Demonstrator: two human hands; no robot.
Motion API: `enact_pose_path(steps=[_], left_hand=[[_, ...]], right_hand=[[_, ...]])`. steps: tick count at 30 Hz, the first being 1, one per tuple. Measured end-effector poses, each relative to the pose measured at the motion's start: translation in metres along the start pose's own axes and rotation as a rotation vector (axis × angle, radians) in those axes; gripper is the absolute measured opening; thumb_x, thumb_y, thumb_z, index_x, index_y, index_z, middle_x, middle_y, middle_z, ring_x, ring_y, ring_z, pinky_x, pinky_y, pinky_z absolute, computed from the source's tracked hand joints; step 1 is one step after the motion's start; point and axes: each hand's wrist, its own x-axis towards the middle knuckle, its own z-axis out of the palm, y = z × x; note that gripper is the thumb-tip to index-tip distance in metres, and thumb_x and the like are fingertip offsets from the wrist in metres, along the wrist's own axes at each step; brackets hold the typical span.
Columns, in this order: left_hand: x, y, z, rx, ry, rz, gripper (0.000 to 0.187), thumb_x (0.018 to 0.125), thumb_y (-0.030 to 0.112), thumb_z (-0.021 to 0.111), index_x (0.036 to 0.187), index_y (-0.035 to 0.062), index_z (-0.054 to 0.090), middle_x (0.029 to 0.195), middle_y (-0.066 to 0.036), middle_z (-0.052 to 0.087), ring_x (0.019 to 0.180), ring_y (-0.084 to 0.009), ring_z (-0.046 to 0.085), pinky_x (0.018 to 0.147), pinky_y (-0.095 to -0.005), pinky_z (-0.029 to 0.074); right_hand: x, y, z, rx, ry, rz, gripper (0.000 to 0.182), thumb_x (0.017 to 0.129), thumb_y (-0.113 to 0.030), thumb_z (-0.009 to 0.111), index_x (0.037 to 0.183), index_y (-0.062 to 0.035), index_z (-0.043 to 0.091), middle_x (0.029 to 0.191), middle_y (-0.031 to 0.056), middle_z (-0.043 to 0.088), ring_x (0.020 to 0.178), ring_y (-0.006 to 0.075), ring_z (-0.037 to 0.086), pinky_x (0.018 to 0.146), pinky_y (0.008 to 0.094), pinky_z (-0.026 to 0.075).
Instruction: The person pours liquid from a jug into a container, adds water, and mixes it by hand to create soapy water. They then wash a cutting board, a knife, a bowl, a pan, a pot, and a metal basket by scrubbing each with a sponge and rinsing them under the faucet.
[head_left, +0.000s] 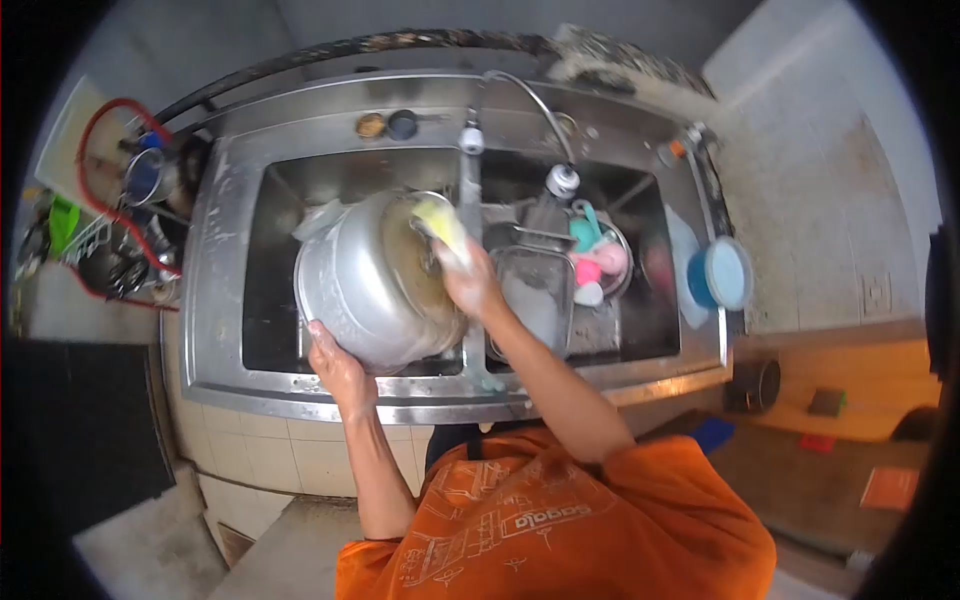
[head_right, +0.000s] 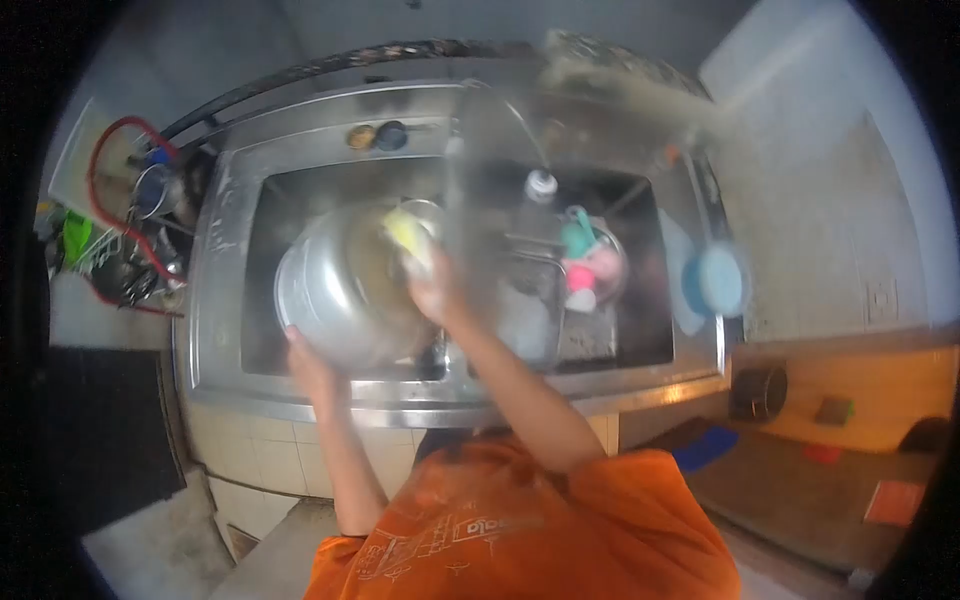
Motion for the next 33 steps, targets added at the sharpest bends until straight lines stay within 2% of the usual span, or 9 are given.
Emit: enact_pose_path(steps=[3,5,9,11,15,23,25,27,33], left_hand=[[-0.011,0.001,0.01,0.483,0.08,0.099,0.061,0.098,0.045,0.036,0.111,-0.012,0.051,0.102,-0.018,0.061,0.089,-0.0251,0.059,0.084,-0.0395,0.048],[0.012,-0.013,0.003,0.123,0.15,0.097,0.064,0.097,0.047,0.037,0.115,-0.0134,0.049,0.111,-0.021,0.057,0.095,-0.0273,0.057,0.088,-0.0399,0.046],[0.047,-0.013,-0.021,0.065,0.216,0.089,0.066,0.097,0.047,0.037,0.117,-0.0142,0.048,0.115,-0.023,0.055,0.099,-0.0286,0.056,0.089,-0.0402,0.046],[0.083,-0.033,-0.048,0.259,0.324,0.138,0.064,0.097,0.046,0.038,0.109,-0.0154,0.053,0.104,-0.022,0.06,0.088,-0.0288,0.06,0.081,-0.0395,0.048],[0.119,-0.082,-0.073,0.933,0.146,0.579,0.047,0.097,0.038,0.042,0.087,-0.0033,0.063,0.065,-0.02,0.06,0.059,-0.0278,0.059,0.057,-0.0392,0.045],[0.172,-0.223,-0.129,1.495,-0.061,0.647,0.037,0.093,0.036,0.046,0.09,0.0024,0.062,0.073,-0.024,0.062,0.067,-0.0438,0.06,0.06,-0.0528,0.045],[0.167,-0.209,-0.11,1.633,-0.141,0.312,0.035,0.092,0.036,0.048,0.093,0.0039,0.062,0.077,-0.024,0.063,0.074,-0.0434,0.061,0.065,-0.0507,0.047],[0.163,-0.215,-0.106,1.645,-0.208,0.314,0.032,0.089,0.033,0.051,0.094,0.003,0.062,0.08,-0.023,0.064,0.078,-0.0428,0.062,0.068,-0.0492,0.048],[0.128,-0.175,-0.029,1.782,-0.212,0.37,0.026,0.077,0.013,0.061,0.098,-0.0011,0.06,0.089,-0.023,0.064,0.083,-0.0389,0.063,0.074,-0.0463,0.049]], right_hand=[[0.0,0.02,0.021,0.064,0.064,0.293,0.036,0.084,-0.004,0.056,0.12,-0.0041,0.054,0.122,0.0112,0.055,0.113,0.0235,0.053,0.097,0.0363,0.042],[-0.033,-0.064,0.028,-0.528,-0.198,-0.362,0.05,0.074,0.003,0.061,0.122,-0.0079,0.055,0.126,0.0126,0.052,0.117,0.0273,0.05,0.1,0.0391,0.04],[-0.068,-0.012,-0.003,-0.596,-0.284,-0.545,0.064,0.063,0.011,0.058,0.123,-0.0104,0.054,0.129,0.0129,0.05,0.119,0.0295,0.048,0.102,0.0366,0.038],[-0.082,0.018,-0.041,-0.571,-0.136,0.018,0.058,0.063,0.014,0.054,0.118,-0.006,0.055,0.12,0.0125,0.055,0.111,0.0243,0.054,0.095,0.0305,0.043],[-0.097,0.007,-0.126,-0.684,0.064,0.086,0.044,0.069,0.012,0.052,0.112,0.0002,0.055,0.101,0.0117,0.061,0.095,0.0192,0.06,0.082,0.0257,0.048],[-0.187,0.028,-0.281,-0.85,0.544,0.092,0.035,0.079,0.002,0.06,0.113,0.0022,0.055,0.106,0.0127,0.061,0.099,0.0203,0.059,0.088,0.033,0.046],[-0.201,0.02,-0.293,-0.906,0.567,0.106,0.034,0.08,0.001,0.059,0.114,0.0019,0.054,0.105,0.012,0.061,0.099,0.0196,0.059,0.087,0.0325,0.047],[-0.201,-0.008,-0.295,-0.317,0.546,0.28,0.036,0.084,-0.008,0.061,0.117,0.0004,0.05,0.1,0.0106,0.061,0.087,0.0189,0.061,0.076,0.0303,0.05],[-0.18,-0.097,-0.281,-0.026,0.722,0.311,0.023,0.086,-0.005,0.059,0.107,0.0008,0.052,0.091,0.0091,0.061,0.077,0.0189,0.062,0.063,0.0321,0.055]])
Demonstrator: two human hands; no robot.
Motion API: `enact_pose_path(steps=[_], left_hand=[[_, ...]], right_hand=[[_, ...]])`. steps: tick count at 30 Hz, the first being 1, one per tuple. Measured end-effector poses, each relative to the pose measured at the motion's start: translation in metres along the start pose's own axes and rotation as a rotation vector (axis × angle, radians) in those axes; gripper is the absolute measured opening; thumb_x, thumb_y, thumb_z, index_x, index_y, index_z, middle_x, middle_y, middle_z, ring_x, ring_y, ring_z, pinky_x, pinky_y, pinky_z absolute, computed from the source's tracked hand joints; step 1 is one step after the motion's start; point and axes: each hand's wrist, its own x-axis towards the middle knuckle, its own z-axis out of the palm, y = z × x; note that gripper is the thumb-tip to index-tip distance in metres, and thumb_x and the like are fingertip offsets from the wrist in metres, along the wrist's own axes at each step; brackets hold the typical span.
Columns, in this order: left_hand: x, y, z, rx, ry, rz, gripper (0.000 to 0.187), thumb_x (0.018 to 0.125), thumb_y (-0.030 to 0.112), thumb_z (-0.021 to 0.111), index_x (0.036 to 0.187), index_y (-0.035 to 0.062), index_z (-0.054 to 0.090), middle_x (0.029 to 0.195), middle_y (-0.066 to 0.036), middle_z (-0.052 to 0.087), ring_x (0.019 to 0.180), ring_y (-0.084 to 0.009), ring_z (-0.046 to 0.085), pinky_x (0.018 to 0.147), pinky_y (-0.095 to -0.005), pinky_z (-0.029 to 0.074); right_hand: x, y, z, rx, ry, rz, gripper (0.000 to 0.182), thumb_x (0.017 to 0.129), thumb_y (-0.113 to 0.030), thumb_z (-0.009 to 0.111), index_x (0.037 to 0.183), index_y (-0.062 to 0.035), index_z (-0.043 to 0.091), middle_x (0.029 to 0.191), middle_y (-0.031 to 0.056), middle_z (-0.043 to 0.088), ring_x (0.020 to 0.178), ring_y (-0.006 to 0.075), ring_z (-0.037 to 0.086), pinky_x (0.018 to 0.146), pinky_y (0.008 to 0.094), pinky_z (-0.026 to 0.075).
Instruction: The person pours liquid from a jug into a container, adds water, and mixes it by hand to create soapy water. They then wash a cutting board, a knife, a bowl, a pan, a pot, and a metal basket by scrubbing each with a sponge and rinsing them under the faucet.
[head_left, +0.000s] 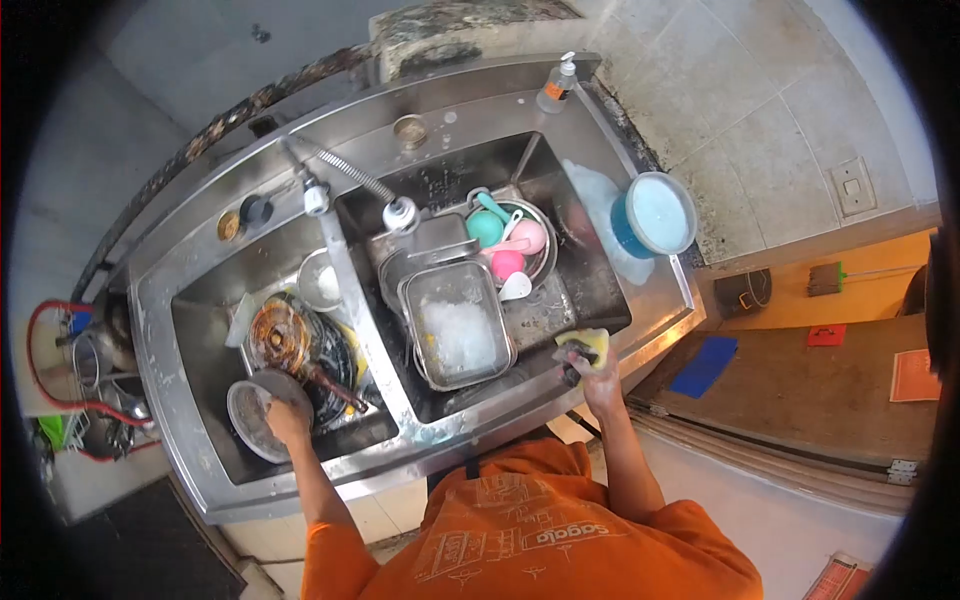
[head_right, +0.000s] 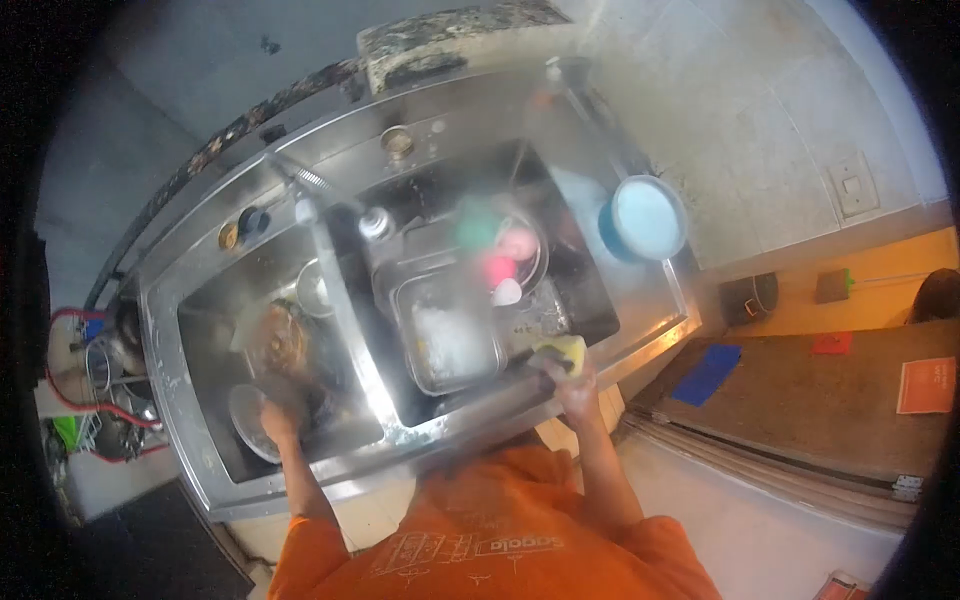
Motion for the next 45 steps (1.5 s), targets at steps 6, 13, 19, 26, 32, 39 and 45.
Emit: enact_pose_path(steps=[6,13,19,26,32,39,45], left_hand=[[0.01,0.299,-0.028,-0.591,-0.114,0.68,0.036,0.075,0.019,0.065,0.103,-0.0021,0.06,0.105,-0.024,0.061,0.101,-0.0383,0.057,0.09,-0.0415,0.045],[0.073,0.407,0.112,-0.081,-0.171,0.77,0.023,0.08,0.018,0.059,0.098,0.0044,0.06,0.104,-0.019,0.062,0.097,-0.0334,0.061,0.081,-0.0416,0.05],[0.032,0.445,-0.015,-0.137,-0.29,0.891,0.015,0.079,0.007,0.053,0.093,0.0087,0.06,0.09,-0.018,0.066,0.086,-0.0339,0.065,0.076,-0.0453,0.051],[-0.048,0.44,-0.13,-0.909,-0.746,0.574,0.018,0.071,0.003,0.054,0.088,0.0017,0.058,0.073,-0.022,0.061,0.064,-0.0293,0.061,0.061,-0.0379,0.048],[-0.105,0.406,-0.086,-0.979,-0.579,0.754,0.009,0.076,0.011,0.059,0.075,0.002,0.056,0.061,-0.019,0.055,0.053,-0.0297,0.053,0.056,-0.0398,0.044],[-0.136,0.365,-0.109,-0.844,-0.349,0.471,0.036,0.082,0.034,0.066,0.071,0.0023,0.054,0.064,-0.023,0.057,0.065,-0.0446,0.055,0.059,-0.048,0.043],[-0.124,0.339,-0.128,-0.637,-0.166,0.448,0.028,0.085,0.027,0.055,0.073,0.0028,0.06,0.068,-0.023,0.059,0.066,-0.0426,0.059,0.061,-0.0486,0.047]], right_hand=[[0.027,-0.003,-0.038,0.058,0.027,0.117,0.017,0.089,-0.011,0.057,0.1,0.001,0.056,0.085,0.0106,0.063,0.066,0.0197,0.062,0.056,0.0318,0.052],[0.01,-0.044,-0.069,-0.035,0.157,0.179,0.023,0.089,-0.016,0.058,0.105,0.0007,0.057,0.096,0.0048,0.061,0.089,0.0132,0.057,0.077,0.0286,0.047],[0.029,-0.014,-0.085,-0.254,0.161,0.046,0.029,0.084,-0.011,0.06,0.111,0.0004,0.056,0.1,0.0065,0.061,0.09,0.0157,0.057,0.081,0.0292,0.045],[0.098,-0.063,-0.001,-0.932,0.161,-0.687,0.029,0.078,-0.004,0.059,0.106,-0.0011,0.059,0.105,0.0123,0.062,0.094,0.023,0.06,0.082,0.0322,0.047],[0.168,0.047,0.035,-1.434,-0.656,-0.52,0.015,0.073,-0.012,0.059,0.084,-0.0071,0.067,0.086,0.0155,0.067,0.081,0.0336,0.065,0.071,0.0433,0.051],[0.159,0.183,0.073,-0.448,-0.341,-0.048,0.014,0.083,-0.02,0.053,0.08,-0.0079,0.059,0.075,0.0067,0.061,0.074,0.024,0.061,0.065,0.0369,0.05],[0.116,0.059,0.127,0.434,-0.326,0.42,0.018,0.089,-0.022,0.051,0.096,-0.0061,0.055,0.086,0.0047,0.054,0.073,0.0157,0.054,0.066,0.034,0.046]])
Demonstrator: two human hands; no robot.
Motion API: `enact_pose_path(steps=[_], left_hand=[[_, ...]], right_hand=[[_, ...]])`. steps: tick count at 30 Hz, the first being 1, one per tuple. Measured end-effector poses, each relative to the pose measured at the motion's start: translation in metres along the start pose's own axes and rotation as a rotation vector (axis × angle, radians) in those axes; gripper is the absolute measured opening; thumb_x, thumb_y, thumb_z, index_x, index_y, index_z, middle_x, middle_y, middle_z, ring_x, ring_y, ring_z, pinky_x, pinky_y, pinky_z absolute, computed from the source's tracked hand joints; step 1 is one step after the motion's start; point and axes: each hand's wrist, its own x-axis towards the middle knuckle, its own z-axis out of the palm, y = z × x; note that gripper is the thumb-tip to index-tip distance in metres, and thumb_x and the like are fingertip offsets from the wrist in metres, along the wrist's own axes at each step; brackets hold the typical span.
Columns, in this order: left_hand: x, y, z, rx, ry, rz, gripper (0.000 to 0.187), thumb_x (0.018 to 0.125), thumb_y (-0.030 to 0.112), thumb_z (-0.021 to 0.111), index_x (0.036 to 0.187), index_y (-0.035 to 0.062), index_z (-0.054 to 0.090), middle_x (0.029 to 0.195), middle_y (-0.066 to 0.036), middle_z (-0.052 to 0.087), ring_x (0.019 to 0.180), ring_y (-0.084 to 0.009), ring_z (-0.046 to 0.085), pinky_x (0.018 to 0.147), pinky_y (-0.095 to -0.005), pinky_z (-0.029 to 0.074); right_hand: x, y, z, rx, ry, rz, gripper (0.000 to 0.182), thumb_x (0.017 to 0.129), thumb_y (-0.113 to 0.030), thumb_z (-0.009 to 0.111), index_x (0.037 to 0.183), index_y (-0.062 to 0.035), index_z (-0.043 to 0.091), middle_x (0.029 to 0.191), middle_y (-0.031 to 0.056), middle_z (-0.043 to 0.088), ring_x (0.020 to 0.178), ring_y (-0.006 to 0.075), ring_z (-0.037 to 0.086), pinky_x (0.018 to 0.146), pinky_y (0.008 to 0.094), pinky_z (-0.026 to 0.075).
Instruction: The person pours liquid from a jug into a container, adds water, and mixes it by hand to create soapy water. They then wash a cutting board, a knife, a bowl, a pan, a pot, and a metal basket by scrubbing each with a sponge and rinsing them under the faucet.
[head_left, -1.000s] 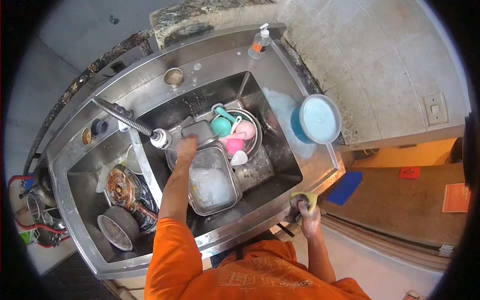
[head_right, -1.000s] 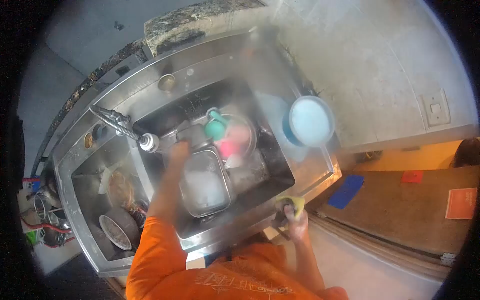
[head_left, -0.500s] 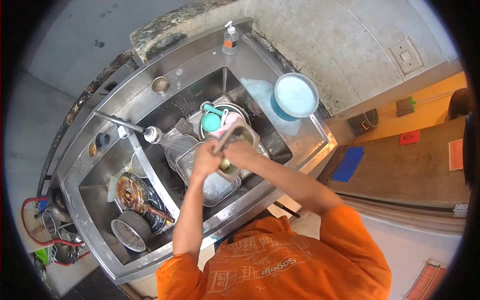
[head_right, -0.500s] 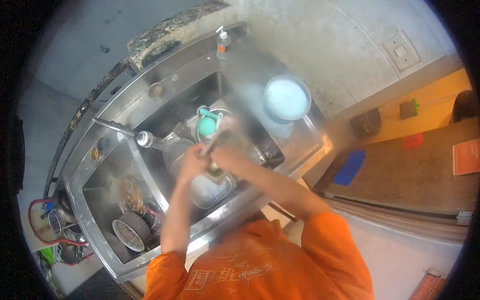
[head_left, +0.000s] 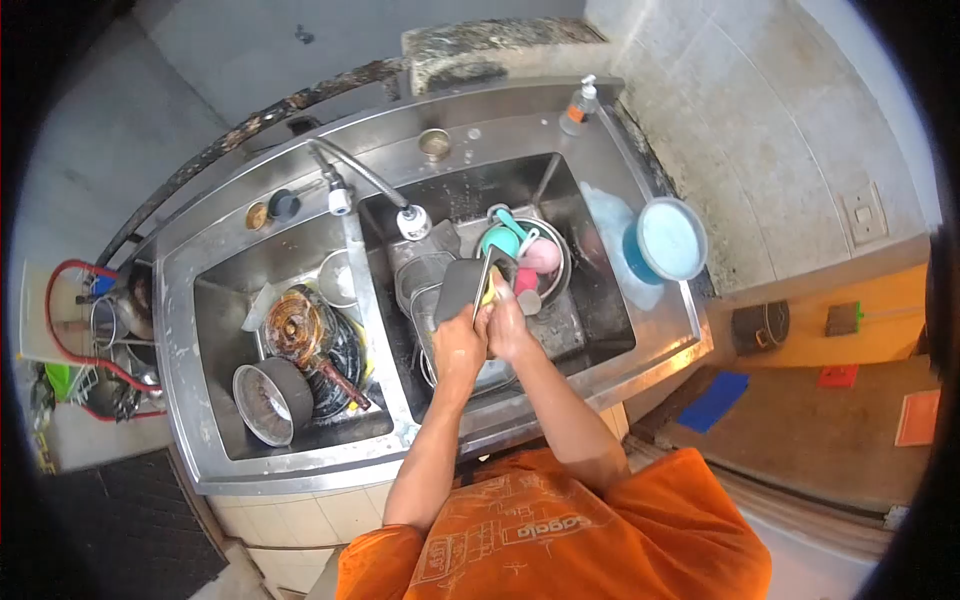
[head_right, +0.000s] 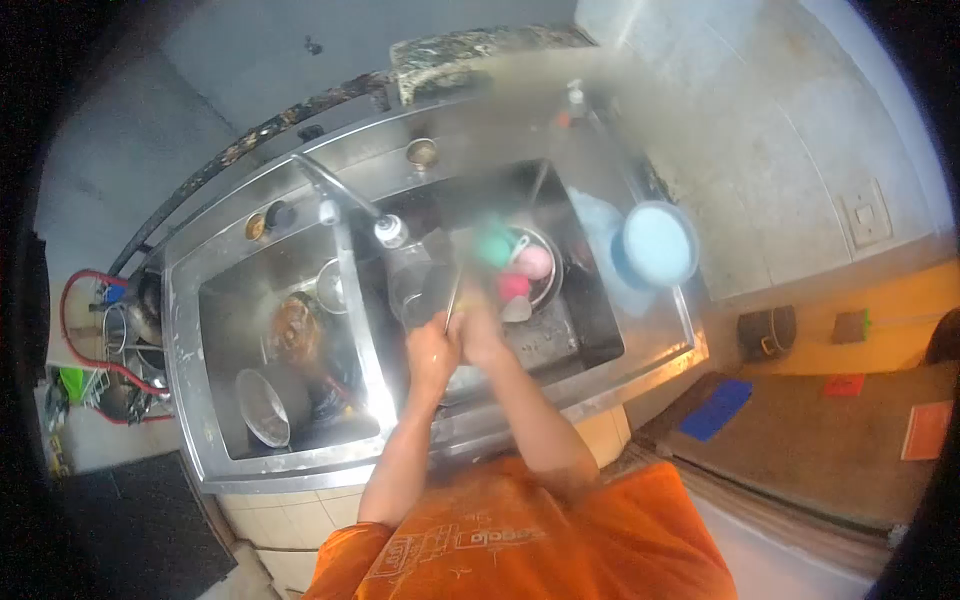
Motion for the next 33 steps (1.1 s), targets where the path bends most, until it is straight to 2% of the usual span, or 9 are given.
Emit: enact_pose_path(steps=[5,7,10,15,17,21,25,27,33], left_hand=[[-0.001,-0.029,-0.047,0.048,-0.104,0.486,0.036,0.091,0.03,0.051,0.072,0.0006,0.059,0.069,-0.02,0.063,0.06,-0.0354,0.063,0.058,-0.0436,0.05],[-0.01,-0.048,-0.064,-0.568,0.239,0.34,0.035,0.092,0.033,0.051,0.078,0.0016,0.06,0.069,-0.012,0.064,0.065,-0.0233,0.064,0.058,-0.0348,0.049],[0.004,-0.085,-0.049,-1.16,-0.003,-0.5,0.043,0.093,0.041,0.047,0.112,0.0038,0.055,0.107,-0.01,0.061,0.095,-0.016,0.058,0.081,-0.0296,0.044],[0.0,-0.041,-0.04,-1.52,-0.272,-0.484,0.041,0.091,0.03,0.054,0.121,0.0024,0.052,0.115,-0.009,0.058,0.105,-0.0207,0.057,0.089,-0.0379,0.048],[0.011,-0.035,-0.022,-1.76,0.016,-0.797,0.035,0.091,0.023,0.054,0.118,0.0013,0.053,0.111,-0.01,0.06,0.099,-0.0222,0.061,0.083,-0.0378,0.052],[0.027,-0.04,0.008,-1.73,0.344,-0.772,0.031,0.096,0.022,0.039,0.105,-0.0024,0.057,0.103,-0.01,0.063,0.089,-0.0273,0.063,0.078,-0.0389,0.053],[0.001,-0.028,0.0,-0.533,0.508,-0.346,0.043,0.098,0.026,0.03,0.087,-0.0062,0.056,0.08,-0.025,0.062,0.073,-0.0353,0.061,0.066,-0.0427,0.047],[-0.013,-0.027,-0.009,-0.402,0.564,-0.198,0.041,0.098,0.024,0.032,0.08,-0.006,0.054,0.071,-0.03,0.057,0.069,-0.0417,0.059,0.06,-0.0464,0.044],[-0.037,-0.017,-0.027,-0.209,0.147,-0.009,0.02,0.092,0.011,0.043,0.081,-0.0038,0.051,0.06,-0.028,0.055,0.059,-0.046,0.057,0.052,-0.0509,0.042]], right_hand=[[-0.019,0.006,0.003,-0.243,-0.282,-0.302,0.032,0.087,-0.02,0.059,0.114,-0.0041,0.054,0.103,0.01,0.06,0.091,0.0205,0.061,0.08,0.0344,0.051],[0.002,0.005,-0.016,-0.549,-0.233,-0.493,0.038,0.085,-0.018,0.063,0.118,-0.003,0.051,0.109,0.0103,0.06,0.097,0.0235,0.06,0.086,0.0383,0.05],[-0.06,-0.064,0.042,-0.118,-0.355,0.038,0.046,0.088,-0.023,0.06,0.129,-0.0065,0.045,0.124,0.0092,0.054,0.11,0.0211,0.055,0.091,0.0333,0.047],[-0.005,-0.023,0.008,-0.363,-0.377,-0.259,0.048,0.088,-0.033,0.061,0.123,-0.0019,0.049,0.116,0.01,0.059,0.106,0.0221,0.057,0.095,0.0374,0.045],[-0.02,-0.018,0.036,0.204,-0.293,-0.031,0.046,0.091,-0.033,0.057,0.124,-0.0027,0.048,0.116,0.0087,0.058,0.108,0.0205,0.056,0.097,0.0376,0.043],[-0.08,-0.003,0.067,0.047,0.06,-0.452,0.033,0.092,-0.01,0.051,0.124,-0.0032,0.046,0.116,0.0099,0.056,0.106,0.0217,0.055,0.095,0.0382,0.043],[-0.068,-0.015,0.052,-0.602,0.191,-0.926,0.039,0.087,-0.003,0.053,0.126,-0.0051,0.046,0.112,0.0078,0.055,0.097,0.0155,0.054,0.084,0.0267,0.045],[-0.071,-0.058,0.052,-0.482,0.368,-0.319,0.037,0.087,-0.007,0.052,0.123,-0.0046,0.051,0.102,0.0063,0.058,0.093,0.0144,0.053,0.08,0.0242,0.043],[-0.099,-0.076,0.075,-1.546,0.182,-0.734,0.044,0.075,-0.01,0.058,0.12,-0.0079,0.055,0.111,0.0174,0.061,0.107,0.0339,0.056,0.087,0.0374,0.046]])
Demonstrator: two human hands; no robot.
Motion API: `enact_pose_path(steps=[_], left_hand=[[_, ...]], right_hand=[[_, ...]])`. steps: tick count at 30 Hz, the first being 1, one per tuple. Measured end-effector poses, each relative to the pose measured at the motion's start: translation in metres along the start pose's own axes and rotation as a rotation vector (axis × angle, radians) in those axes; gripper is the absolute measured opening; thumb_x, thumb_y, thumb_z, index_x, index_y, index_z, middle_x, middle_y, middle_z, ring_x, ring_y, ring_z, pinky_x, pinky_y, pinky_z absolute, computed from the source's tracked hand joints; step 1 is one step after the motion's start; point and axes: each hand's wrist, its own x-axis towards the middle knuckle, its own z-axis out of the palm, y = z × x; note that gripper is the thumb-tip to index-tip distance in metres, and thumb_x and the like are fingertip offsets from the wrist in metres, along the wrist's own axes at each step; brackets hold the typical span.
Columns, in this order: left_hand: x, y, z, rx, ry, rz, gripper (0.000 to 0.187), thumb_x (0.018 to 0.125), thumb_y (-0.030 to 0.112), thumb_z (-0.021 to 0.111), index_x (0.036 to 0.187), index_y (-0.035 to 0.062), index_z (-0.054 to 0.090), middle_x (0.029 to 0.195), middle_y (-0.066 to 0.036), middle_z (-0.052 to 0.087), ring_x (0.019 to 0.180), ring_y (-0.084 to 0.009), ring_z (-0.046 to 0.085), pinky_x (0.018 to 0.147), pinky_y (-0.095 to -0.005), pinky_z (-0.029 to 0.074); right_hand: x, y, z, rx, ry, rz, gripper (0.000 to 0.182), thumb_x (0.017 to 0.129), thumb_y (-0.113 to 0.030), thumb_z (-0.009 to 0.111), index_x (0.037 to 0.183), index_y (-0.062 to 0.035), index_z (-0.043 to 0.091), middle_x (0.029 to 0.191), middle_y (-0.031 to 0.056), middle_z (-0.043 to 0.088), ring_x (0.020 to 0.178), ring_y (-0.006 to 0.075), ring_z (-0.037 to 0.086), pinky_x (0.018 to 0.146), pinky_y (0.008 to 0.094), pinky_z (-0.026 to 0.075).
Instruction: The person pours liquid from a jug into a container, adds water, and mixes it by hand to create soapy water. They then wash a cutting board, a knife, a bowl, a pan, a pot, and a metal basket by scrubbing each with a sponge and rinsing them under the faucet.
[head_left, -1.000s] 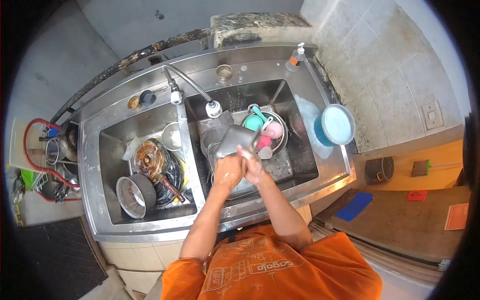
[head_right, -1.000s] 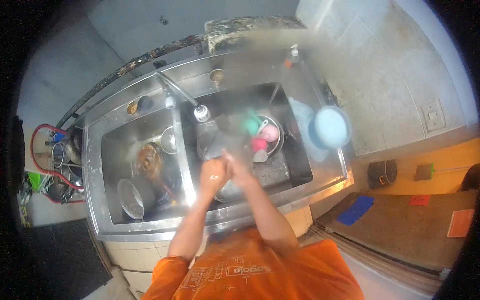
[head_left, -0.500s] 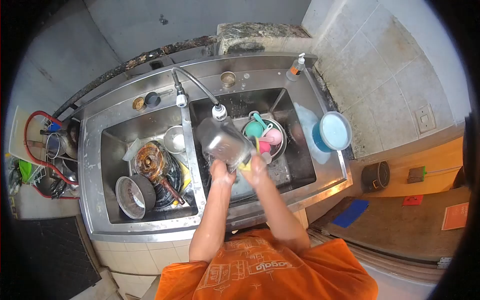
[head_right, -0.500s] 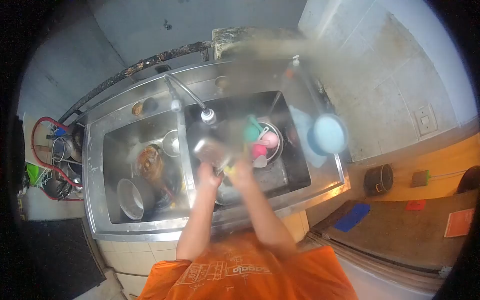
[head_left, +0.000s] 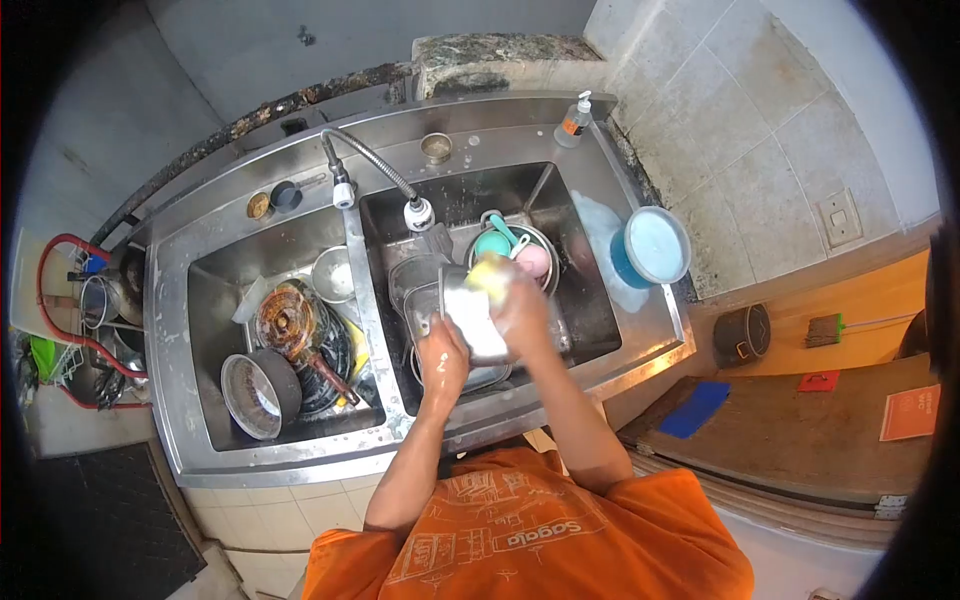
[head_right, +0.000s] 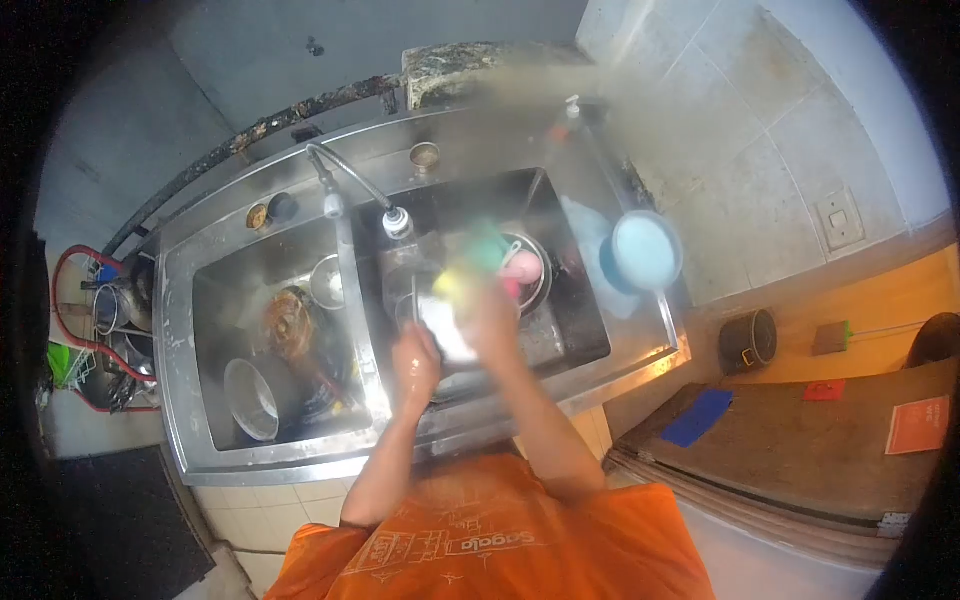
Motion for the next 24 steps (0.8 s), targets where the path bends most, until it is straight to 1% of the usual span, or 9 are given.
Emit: enact_pose_path(steps=[2,6,8,10,14,16,18,21,24], left_hand=[[0.004,-0.003,0.003,-0.067,-0.078,-0.035,0.016,0.089,0.009,0.047,0.095,-0.0057,0.051,0.066,-0.03,0.056,0.066,-0.0466,0.058,0.058,-0.0498,0.045],[0.006,-0.021,-0.012,-0.341,-0.049,0.26,0.028,0.088,0.011,0.049,0.111,-0.006,0.047,0.083,-0.034,0.057,0.083,-0.0469,0.057,0.072,-0.0504,0.043],[-0.003,-0.006,-0.028,-0.199,-0.4,0.253,0.025,0.09,0.011,0.05,0.111,-0.0025,0.048,0.081,-0.03,0.058,0.079,-0.0422,0.06,0.071,-0.0497,0.043],[-0.008,0.009,-0.034,-0.149,-0.399,0.263,0.021,0.092,0.012,0.048,0.109,0.0,0.05,0.075,-0.026,0.057,0.074,-0.0362,0.061,0.069,-0.0455,0.044],[-0.006,0.014,-0.017,-0.357,0.35,-0.049,0.023,0.096,0.016,0.042,0.101,-0.005,0.049,0.085,-0.02,0.056,0.077,-0.0268,0.051,0.073,-0.0366,0.042],[0.0,0.005,-0.01,-0.357,0.607,-0.117,0.022,0.097,0.015,0.04,0.1,-0.0045,0.048,0.087,-0.02,0.055,0.079,-0.0255,0.047,0.078,-0.036,0.04],[-0.005,-0.014,-0.011,-0.214,0.641,-0.142,0.018,0.093,0.012,0.044,0.103,-0.0023,0.048,0.083,-0.022,0.058,0.072,-0.0327,0.055,0.072,-0.04,0.045],[-0.014,-0.059,-0.016,0.073,0.279,0.244,0.026,0.079,0.003,0.055,0.105,0.0036,0.052,0.072,-0.022,0.061,0.059,-0.0427,0.059,0.051,-0.0498,0.046],[-0.007,-0.103,-0.052,0.268,-0.033,0.618,0.023,0.076,0.003,0.057,0.098,0.0078,0.058,0.068,-0.013,0.06,0.057,-0.0301,0.061,0.05,-0.041,0.048]], right_hand=[[-0.029,0.026,0.055,-0.232,0.293,-0.399,0.046,0.073,-0.009,0.059,0.119,-0.0086,0.055,0.112,0.0153,0.06,0.108,0.0341,0.055,0.09,0.0411,0.045],[-0.026,0.036,0.033,-0.167,0.186,-0.506,0.036,0.082,-0.013,0.054,0.118,-0.0088,0.056,0.109,0.013,0.061,0.106,0.0302,0.057,0.089,0.0393,0.046],[0.014,0.07,0.023,0.511,-0.355,0.23,0.031,0.088,-0.018,0.053,0.118,-0.009,0.056,0.108,0.0088,0.061,0.107,0.0244,0.056,0.09,0.0384,0.047],[0.028,0.072,0.015,0.956,-0.407,0.38,0.031,0.088,-0.022,0.056,0.116,-0.0086,0.055,0.106,0.0063,0.061,0.104,0.0191,0.057,0.089,0.0371,0.049],[-0.027,0.064,0.056,1.837,-0.263,0.661,0.037,0.094,-0.031,0.043,0.124,-0.0094,0.048,0.115,0.0083,0.058,0.105,0.0225,0.057,0.092,0.0397,0.047],[-0.052,0.044,0.103,1.384,0.005,0.403,0.041,0.096,-0.034,0.036,0.128,-0.0096,0.044,0.12,0.0085,0.055,0.109,0.0234,0.055,0.094,0.0407,0.046],[-0.064,-0.027,0.087,1.725,0.078,0.796,0.039,0.098,-0.033,0.031,0.127,-0.0108,0.043,0.12,0.0076,0.055,0.111,0.0228,0.053,0.094,0.0393,0.045],[-0.067,-0.021,0.129,1.802,-0.213,1.095,0.035,0.1,-0.026,0.025,0.124,-0.0105,0.044,0.118,0.0113,0.055,0.104,0.0265,0.056,0.089,0.0415,0.047],[-0.062,-0.009,0.138,1.874,-0.276,1.063,0.034,0.099,-0.024,0.024,0.122,-0.0073,0.044,0.114,0.0141,0.056,0.1,0.0284,0.058,0.087,0.0448,0.049]])
